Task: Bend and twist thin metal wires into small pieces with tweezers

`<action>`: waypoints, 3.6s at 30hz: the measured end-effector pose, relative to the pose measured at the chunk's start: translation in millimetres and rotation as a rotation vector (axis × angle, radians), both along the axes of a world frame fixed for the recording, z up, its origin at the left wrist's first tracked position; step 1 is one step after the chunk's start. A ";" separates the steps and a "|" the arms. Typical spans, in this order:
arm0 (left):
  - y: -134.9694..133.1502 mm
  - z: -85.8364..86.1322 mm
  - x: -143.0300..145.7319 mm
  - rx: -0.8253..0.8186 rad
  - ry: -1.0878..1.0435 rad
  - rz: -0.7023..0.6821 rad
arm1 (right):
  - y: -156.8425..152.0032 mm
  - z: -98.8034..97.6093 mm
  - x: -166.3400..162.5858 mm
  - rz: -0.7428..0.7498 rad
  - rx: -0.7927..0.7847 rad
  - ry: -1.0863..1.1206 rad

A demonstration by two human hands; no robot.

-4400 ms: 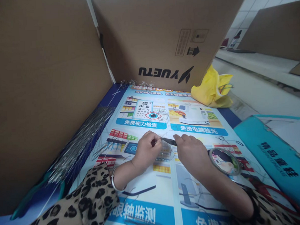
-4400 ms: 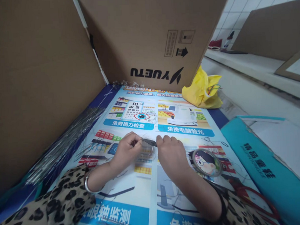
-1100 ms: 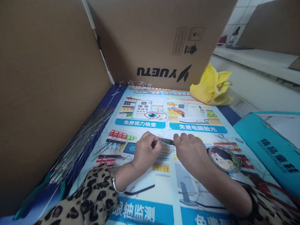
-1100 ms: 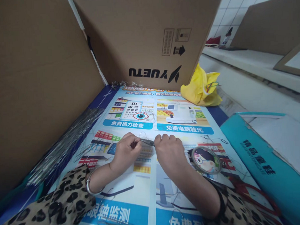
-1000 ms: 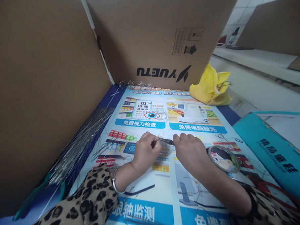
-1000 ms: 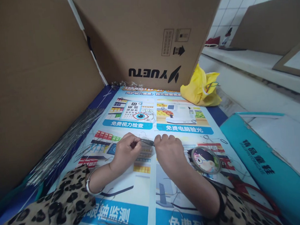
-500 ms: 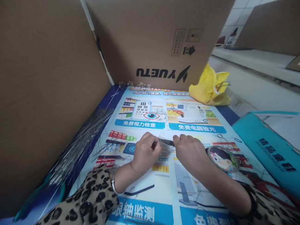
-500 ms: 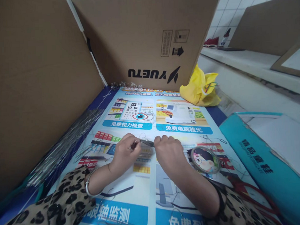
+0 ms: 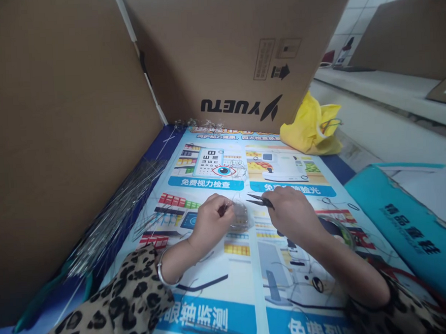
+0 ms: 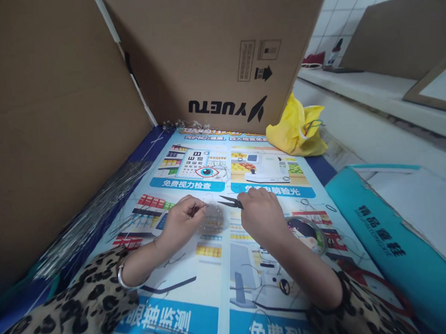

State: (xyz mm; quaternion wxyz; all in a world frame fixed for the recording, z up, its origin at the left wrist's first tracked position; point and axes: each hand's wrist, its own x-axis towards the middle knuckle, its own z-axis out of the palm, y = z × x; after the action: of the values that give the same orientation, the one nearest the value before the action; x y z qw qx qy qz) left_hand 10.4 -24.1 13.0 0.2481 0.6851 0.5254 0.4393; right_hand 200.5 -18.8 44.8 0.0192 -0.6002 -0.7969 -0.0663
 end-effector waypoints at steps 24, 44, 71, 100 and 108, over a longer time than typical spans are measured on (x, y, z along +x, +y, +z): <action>0.2 -7.7 3.9 -0.157 -0.200 0.022 | -1.1 -16.7 -13.9 0.126 -0.351 0.894; -7.4 -8.8 7.9 -0.260 -0.172 -0.090 | -6.2 -22.8 -25.2 0.067 -0.177 0.917; -5.7 6.3 3.0 -0.075 -0.087 -0.090 | -9.9 -29.0 -26.8 0.005 -0.312 0.973; -7.2 0.3 6.1 -0.116 -0.192 -0.198 | -9.9 -29.7 -31.1 -0.049 -0.162 0.979; -6.9 0.7 5.4 -0.152 -0.193 -0.195 | -7.4 -33.4 -30.5 -0.025 -0.168 0.965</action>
State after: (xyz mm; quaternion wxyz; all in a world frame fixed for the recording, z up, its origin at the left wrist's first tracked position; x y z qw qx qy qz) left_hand 15.8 -30.9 13.7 0.3900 0.6667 0.4621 0.4358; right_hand 170.0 -26.2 11.4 0.3371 -0.5715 -0.6924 0.2835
